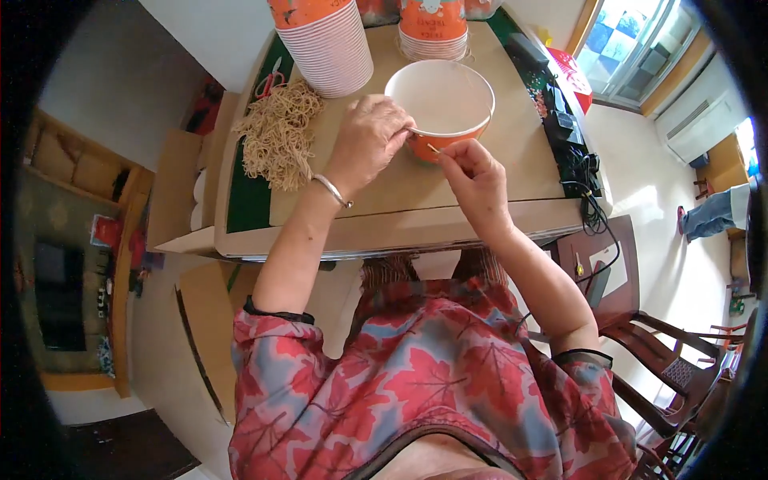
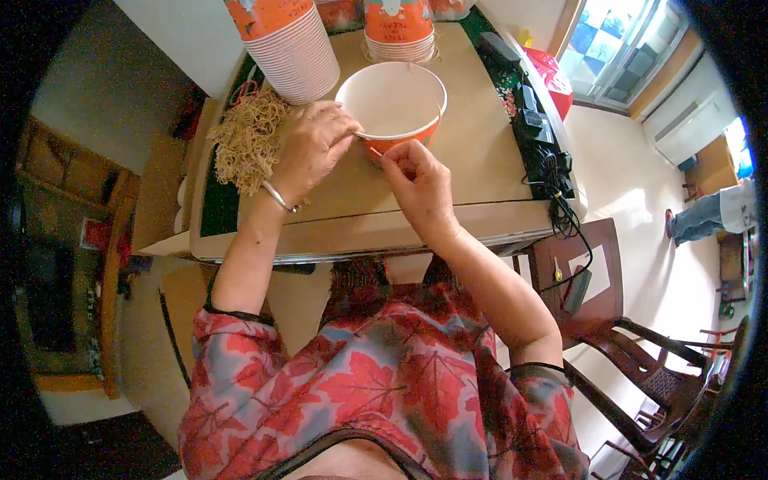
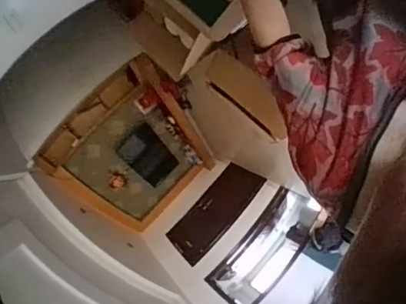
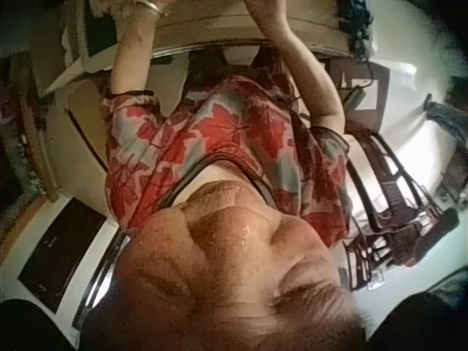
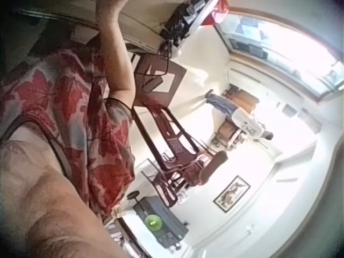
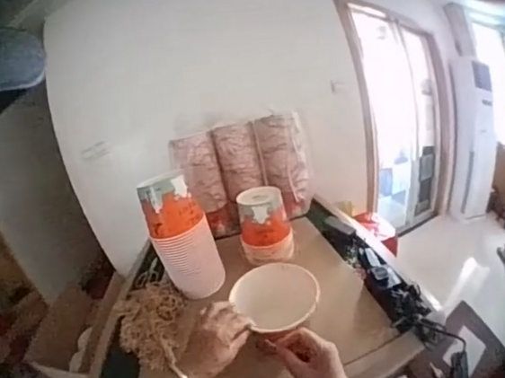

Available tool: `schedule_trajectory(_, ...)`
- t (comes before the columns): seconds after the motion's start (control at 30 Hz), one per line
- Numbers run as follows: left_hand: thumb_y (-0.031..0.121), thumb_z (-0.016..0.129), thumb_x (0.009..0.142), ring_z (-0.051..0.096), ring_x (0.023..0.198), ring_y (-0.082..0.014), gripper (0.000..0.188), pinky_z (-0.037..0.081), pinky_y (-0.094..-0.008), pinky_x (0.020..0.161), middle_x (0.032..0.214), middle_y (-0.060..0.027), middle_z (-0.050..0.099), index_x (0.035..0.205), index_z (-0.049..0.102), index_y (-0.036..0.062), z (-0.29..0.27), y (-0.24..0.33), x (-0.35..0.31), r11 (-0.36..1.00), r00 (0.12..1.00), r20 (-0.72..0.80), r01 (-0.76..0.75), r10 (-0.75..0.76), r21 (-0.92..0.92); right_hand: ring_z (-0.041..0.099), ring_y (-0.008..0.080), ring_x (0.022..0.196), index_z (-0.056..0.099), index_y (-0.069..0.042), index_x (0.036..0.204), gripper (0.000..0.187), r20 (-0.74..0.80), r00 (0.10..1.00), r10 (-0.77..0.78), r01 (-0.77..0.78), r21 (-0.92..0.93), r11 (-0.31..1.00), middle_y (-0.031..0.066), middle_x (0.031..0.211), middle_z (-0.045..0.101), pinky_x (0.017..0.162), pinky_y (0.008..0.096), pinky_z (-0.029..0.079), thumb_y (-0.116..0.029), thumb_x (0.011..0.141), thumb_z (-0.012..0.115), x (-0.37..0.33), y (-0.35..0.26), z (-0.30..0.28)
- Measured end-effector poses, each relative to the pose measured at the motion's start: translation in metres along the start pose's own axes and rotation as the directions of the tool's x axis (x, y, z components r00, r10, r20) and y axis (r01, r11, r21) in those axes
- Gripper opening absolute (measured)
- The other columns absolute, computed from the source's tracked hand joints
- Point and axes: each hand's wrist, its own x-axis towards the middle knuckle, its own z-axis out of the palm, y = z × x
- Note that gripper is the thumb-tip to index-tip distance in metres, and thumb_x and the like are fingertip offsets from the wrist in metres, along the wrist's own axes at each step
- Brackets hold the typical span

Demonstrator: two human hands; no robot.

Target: Preparing a paper bucket by attaching a string handle and handling decorative straw.

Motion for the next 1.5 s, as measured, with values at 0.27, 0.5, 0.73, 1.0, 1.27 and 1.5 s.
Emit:
schedule_trajectory(0.27, 0.014, 0.071, 0.085, 0.061, 0.089, -0.0250, 0.007, 0.042, -0.0437, 0.095, 0.086, -0.0036, 0.064, 0.089, 0.067, 0.0100, 0.019, 0.027, 0.003, 1.000, 0.998, -0.064, 0.020, -0.021, -0.016, 0.053, 0.0027, 0.064, 0.061, -0.001, 0.091, 0.007, -0.140, 0.987, -0.074, 0.062, -0.086, 0.994, 0.0023, 0.069, 0.060, 0.058, 0.0230, 0.046, -0.005, 0.090, 0.067, 0.000, 0.014, -0.007)
schedule_trajectory(0.5, 0.011, 0.069, 0.086, 0.062, 0.086, -0.0272, 0.007, 0.042, -0.0468, 0.099, 0.083, -0.0044, 0.063, 0.091, 0.064, 0.0090, 0.022, 0.043, 0.007, 0.994, 0.997, -0.035, 0.066, -0.070, -0.090, 0.050, 0.0038, 0.061, 0.059, -0.001, 0.089, 0.010, -0.180, 0.983, -0.040, 0.026, -0.077, 0.997, 0.0027, 0.067, 0.060, 0.056, 0.0245, 0.045, -0.006, 0.090, 0.067, 0.004, 0.020, -0.012)
schedule_trajectory(0.73, 0.012, 0.068, 0.085, 0.061, 0.088, -0.0259, 0.008, 0.040, -0.0479, 0.102, 0.083, -0.0045, 0.063, 0.089, 0.062, 0.0097, 0.026, 0.045, 0.005, 0.988, 0.994, -0.003, 0.105, -0.106, -0.115, 0.047, -0.0011, 0.063, 0.059, -0.001, 0.089, 0.009, -0.175, 0.983, -0.057, 0.052, -0.033, 0.998, -0.0050, 0.070, 0.056, 0.055, 0.0183, 0.038, -0.005, 0.092, 0.066, 0.005, 0.027, -0.010)
schedule_trajectory(1.0, 0.012, 0.069, 0.084, 0.061, 0.087, -0.0259, 0.009, 0.041, -0.0488, 0.101, 0.082, -0.0045, 0.063, 0.089, 0.062, 0.0097, 0.027, 0.050, 0.007, 0.987, 0.994, -0.005, 0.104, -0.105, -0.124, 0.043, -0.0020, 0.061, 0.058, -0.002, 0.087, 0.009, -0.178, 0.982, -0.059, 0.057, -0.020, 0.998, -0.0076, 0.067, 0.052, 0.053, 0.0180, 0.034, -0.004, 0.093, 0.066, 0.004, 0.025, -0.011)
schedule_trajectory(1.27, 0.012, 0.071, 0.085, 0.062, 0.082, -0.0286, 0.010, 0.044, -0.0463, 0.098, 0.082, -0.0063, 0.063, 0.089, 0.062, 0.0082, 0.025, 0.056, 0.008, 0.988, 0.997, -0.033, 0.059, -0.065, -0.140, 0.053, 0.0018, 0.066, 0.060, -0.001, 0.091, 0.006, -0.163, 0.987, 0.000, 0.014, 0.084, 0.996, -0.0017, 0.074, 0.063, 0.059, 0.0207, 0.043, -0.005, 0.093, 0.064, 0.005, 0.021, -0.009)
schedule_trajectory(1.5, 0.012, 0.066, 0.090, 0.062, 0.086, -0.0279, 0.005, 0.043, -0.0468, 0.099, 0.084, -0.0062, 0.063, 0.092, 0.065, 0.0081, 0.022, 0.058, 0.008, 0.980, 0.997, -0.019, 0.068, -0.073, -0.187, 0.058, 0.0065, 0.063, 0.062, 0.001, 0.098, 0.011, -0.048, 0.965, 0.257, -0.224, 0.350, 0.909, 0.0045, 0.077, 0.067, 0.054, 0.0230, 0.048, -0.010, 0.095, 0.063, 0.003, 0.004, -0.013)
